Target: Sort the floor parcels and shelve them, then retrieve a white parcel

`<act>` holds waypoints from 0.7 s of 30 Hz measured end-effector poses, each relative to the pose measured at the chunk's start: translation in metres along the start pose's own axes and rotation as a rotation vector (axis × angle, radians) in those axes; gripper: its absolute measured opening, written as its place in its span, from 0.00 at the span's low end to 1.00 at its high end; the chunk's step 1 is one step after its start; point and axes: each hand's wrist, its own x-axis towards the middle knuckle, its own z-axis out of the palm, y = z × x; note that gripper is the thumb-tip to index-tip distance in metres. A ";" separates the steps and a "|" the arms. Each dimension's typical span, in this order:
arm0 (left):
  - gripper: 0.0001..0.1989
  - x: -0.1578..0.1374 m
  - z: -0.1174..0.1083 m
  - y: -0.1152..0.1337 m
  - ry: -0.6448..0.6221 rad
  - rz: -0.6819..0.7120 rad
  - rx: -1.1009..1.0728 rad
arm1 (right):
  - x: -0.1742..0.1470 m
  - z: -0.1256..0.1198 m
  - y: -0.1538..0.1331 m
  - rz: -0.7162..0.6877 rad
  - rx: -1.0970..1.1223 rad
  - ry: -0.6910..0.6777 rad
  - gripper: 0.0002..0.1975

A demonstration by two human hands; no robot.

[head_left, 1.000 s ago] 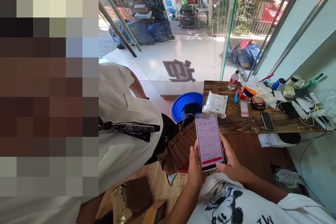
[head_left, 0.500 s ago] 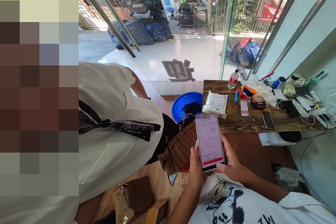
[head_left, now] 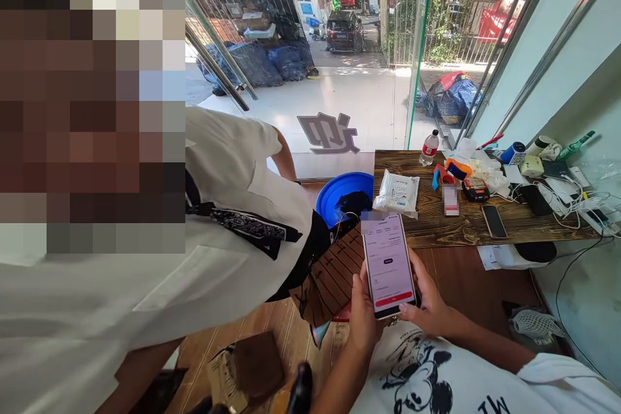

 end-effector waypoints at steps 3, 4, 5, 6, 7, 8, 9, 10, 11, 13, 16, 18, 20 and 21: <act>0.31 0.000 -0.004 -0.002 0.008 0.000 0.038 | -0.003 0.001 0.001 -0.004 -0.007 -0.003 0.41; 0.31 0.000 -0.005 -0.002 0.002 -0.007 0.049 | -0.004 0.001 0.002 -0.005 -0.003 -0.003 0.42; 0.32 0.000 -0.007 -0.003 -0.004 -0.012 0.055 | -0.006 0.002 0.003 -0.005 0.005 -0.004 0.41; 0.32 -0.001 -0.008 -0.003 -0.009 -0.015 0.055 | -0.007 0.003 0.005 -0.011 0.014 -0.006 0.41; 0.32 -0.002 -0.009 -0.003 -0.012 -0.014 0.049 | -0.008 0.004 0.006 -0.020 0.023 -0.008 0.41; 0.33 -0.003 -0.010 -0.002 -0.017 -0.008 0.041 | -0.008 0.004 0.006 -0.030 0.033 -0.008 0.41; 0.33 -0.004 -0.010 -0.002 -0.018 0.004 0.033 | -0.009 0.005 0.007 -0.036 0.041 -0.008 0.42; 0.34 -0.006 -0.009 -0.002 -0.019 0.010 0.029 | -0.010 0.006 0.007 -0.038 0.045 -0.009 0.42; 0.34 -0.007 -0.009 -0.001 -0.017 0.014 0.027 | -0.010 0.007 0.007 -0.035 0.046 -0.010 0.43; 0.34 -0.010 -0.007 -0.001 -0.002 0.010 0.033 | -0.012 0.007 0.007 -0.018 0.029 -0.011 0.44; 0.37 -0.013 -0.002 -0.002 0.053 -0.011 0.051 | -0.016 0.008 0.009 0.010 -0.014 -0.016 0.46; 0.39 -0.014 0.003 -0.001 0.105 0.002 0.045 | -0.018 0.008 0.010 0.025 -0.021 -0.022 0.47; 0.39 -0.016 0.006 0.000 0.115 0.012 0.029 | -0.018 0.008 0.010 0.022 -0.006 -0.025 0.47; 0.39 -0.016 0.007 0.001 0.101 0.011 0.021 | -0.017 0.008 0.009 0.013 0.004 -0.025 0.47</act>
